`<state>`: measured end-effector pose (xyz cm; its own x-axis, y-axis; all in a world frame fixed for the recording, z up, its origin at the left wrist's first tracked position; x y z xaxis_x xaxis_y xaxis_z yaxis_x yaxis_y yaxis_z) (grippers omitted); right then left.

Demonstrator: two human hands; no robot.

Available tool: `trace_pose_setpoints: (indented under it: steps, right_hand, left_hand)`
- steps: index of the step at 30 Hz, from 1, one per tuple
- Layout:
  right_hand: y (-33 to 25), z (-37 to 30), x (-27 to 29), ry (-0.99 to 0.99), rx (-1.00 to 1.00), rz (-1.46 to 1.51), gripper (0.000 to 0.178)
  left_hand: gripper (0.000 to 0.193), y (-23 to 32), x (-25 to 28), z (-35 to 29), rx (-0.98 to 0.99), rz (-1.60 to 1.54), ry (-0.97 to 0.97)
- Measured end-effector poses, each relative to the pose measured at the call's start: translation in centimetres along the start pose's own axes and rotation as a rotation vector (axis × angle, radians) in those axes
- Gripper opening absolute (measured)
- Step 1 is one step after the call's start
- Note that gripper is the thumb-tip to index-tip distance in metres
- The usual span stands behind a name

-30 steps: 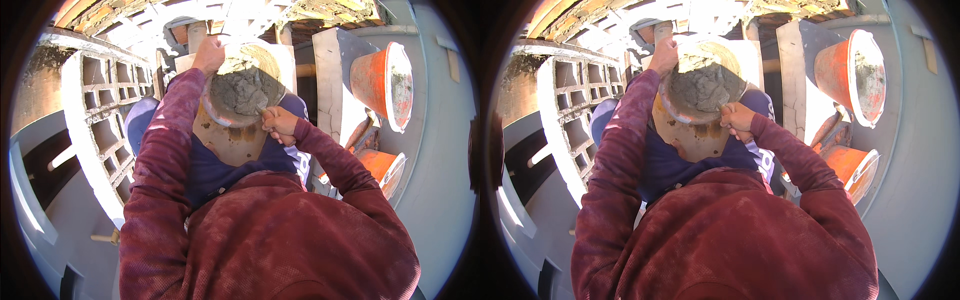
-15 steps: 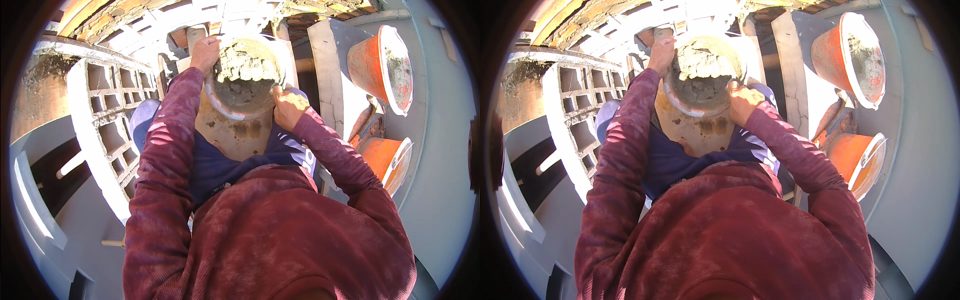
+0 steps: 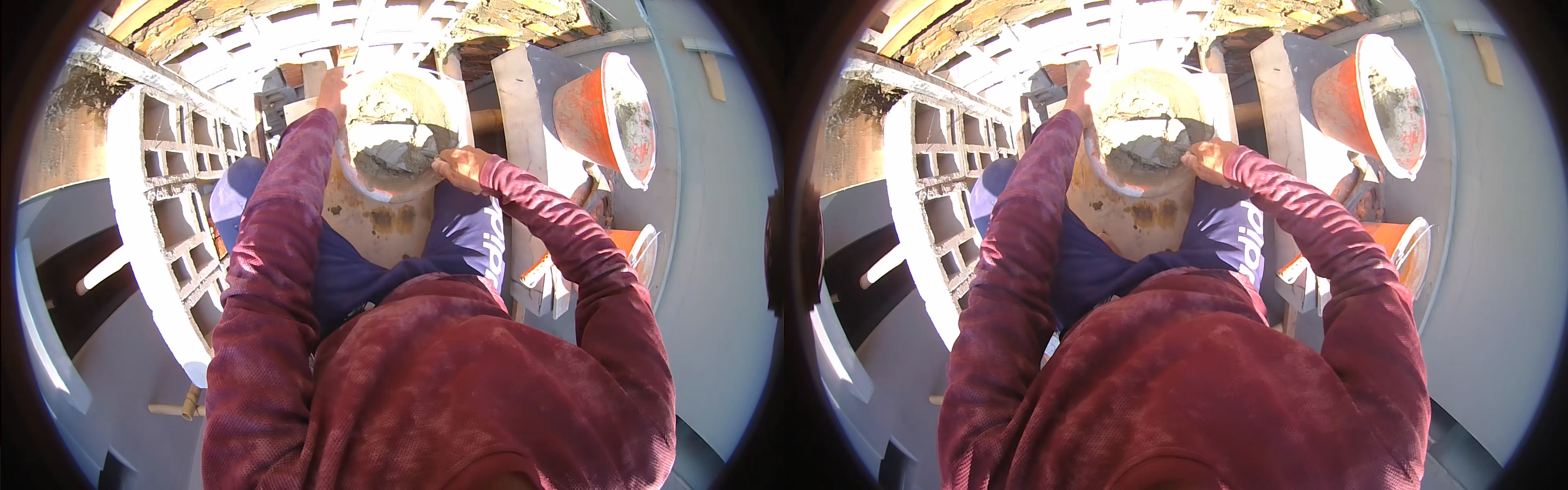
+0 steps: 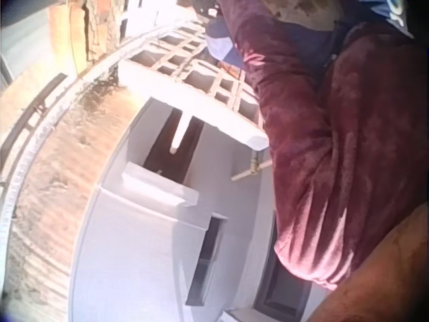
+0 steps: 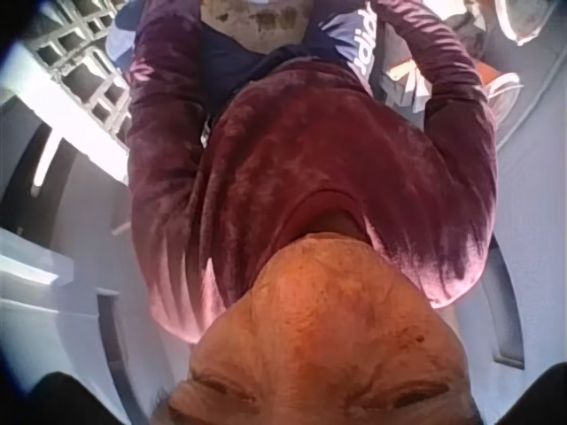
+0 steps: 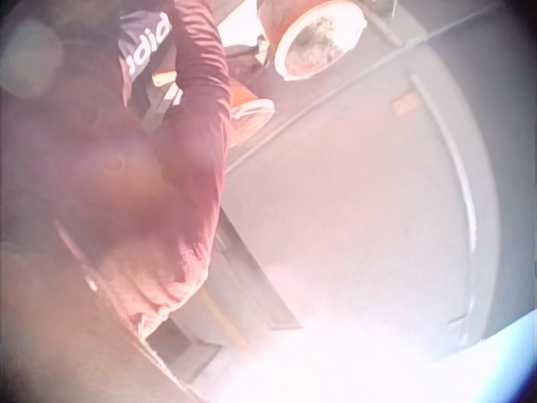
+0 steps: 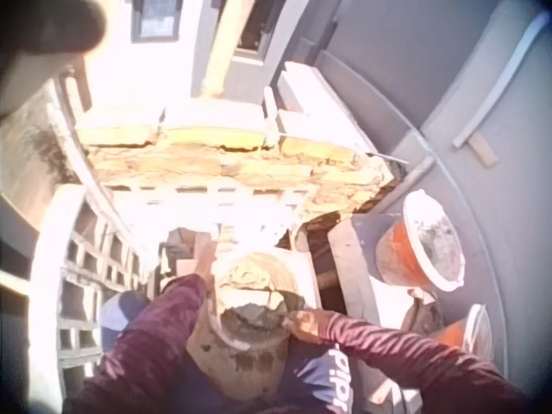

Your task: The person scoops mortar from a bucket using a trowel and applies it to a brick. They place the brick onto a wall, tap it into position, and scrape away excess mortar. The person repeats this process, mixing mortar in a bucket and continuing to build the brick wall.

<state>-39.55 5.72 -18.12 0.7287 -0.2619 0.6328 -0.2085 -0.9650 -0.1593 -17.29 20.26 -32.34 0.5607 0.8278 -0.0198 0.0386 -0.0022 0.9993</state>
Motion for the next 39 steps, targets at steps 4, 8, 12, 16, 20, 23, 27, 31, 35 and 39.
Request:
trace_pose_setpoints:
  steps: [4, 8, 12, 16, 20, 23, 27, 31, 35, 39]
  right_hand:
    - [3.0, 3.3, -0.4, 0.122, -0.036, -0.402, 0.043]
    - [-0.6, -2.3, 4.6, 0.057, -0.189, -0.529, 0.043]
    - [1.9, -2.8, 5.7, -0.445, -0.112, -0.232, 0.04]
    - [1.3, -1.7, 3.2, -0.536, -0.314, 0.487, 0.028]
    - [1.1, 1.5, -1.0, -0.602, -0.2, 0.72, 0.023]
    - [1.0, 1.5, -3.8, -0.558, -0.154, 0.924, 0.015]
    - [-0.1, 1.2, -4.7, -0.574, -0.108, 1.206, 0.02]
    - [-0.2, 1.2, -6.2, -0.565, -0.033, 1.357, 0.015]
    - [-1.2, 1.3, -6.8, -0.565, 0.039, 1.533, 0.012]
    - [-3.3, 1.7, -7.1, -0.585, 0.103, 1.82, 0.011]
  left_hand:
    - [0.016, -2.7, 0.2, 0.9, 0.283, -0.549, 0.086]
    - [0.019, 5.2, -1.4, -1.4, 0.21, -0.03, -0.069]
    - [0.025, 4.3, -1.2, -1.3, 0.167, 0.008, -0.154]
    - [0.033, 2.2, -0.7, -1.3, -0.178, 0.26, -0.229]
    - [0.028, 1.0, -0.5, -0.5, -0.632, 0.818, -0.281]
    - [0.02, 4.9, -1.8, -2.0, 0.209, -0.103, -0.187]
    - [0.019, 3.6, -1.2, -1.2, 0.194, -0.04, -0.183]
    - [0.024, 5.1, -1.6, -1.4, 0.167, -0.131, -0.23]
    - [0.031, 6.4, -1.7, -1.3, 0.234, -0.107, -0.23]
    - [0.029, 6.3, -1.0, -1.0, 0.255, -0.063, -0.198]
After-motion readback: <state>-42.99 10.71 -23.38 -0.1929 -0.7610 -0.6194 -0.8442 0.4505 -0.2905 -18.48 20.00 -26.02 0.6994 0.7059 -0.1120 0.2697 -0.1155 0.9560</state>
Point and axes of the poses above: each hand's wrist, its own z-axis towards the middle knuckle, its own x-axis out of the back of the hand, y = z × x, the point moved 2 cm from there along z, towards the middle knuckle, and after that the axes turned 7 degrees about -z, right-handed, at the moved point
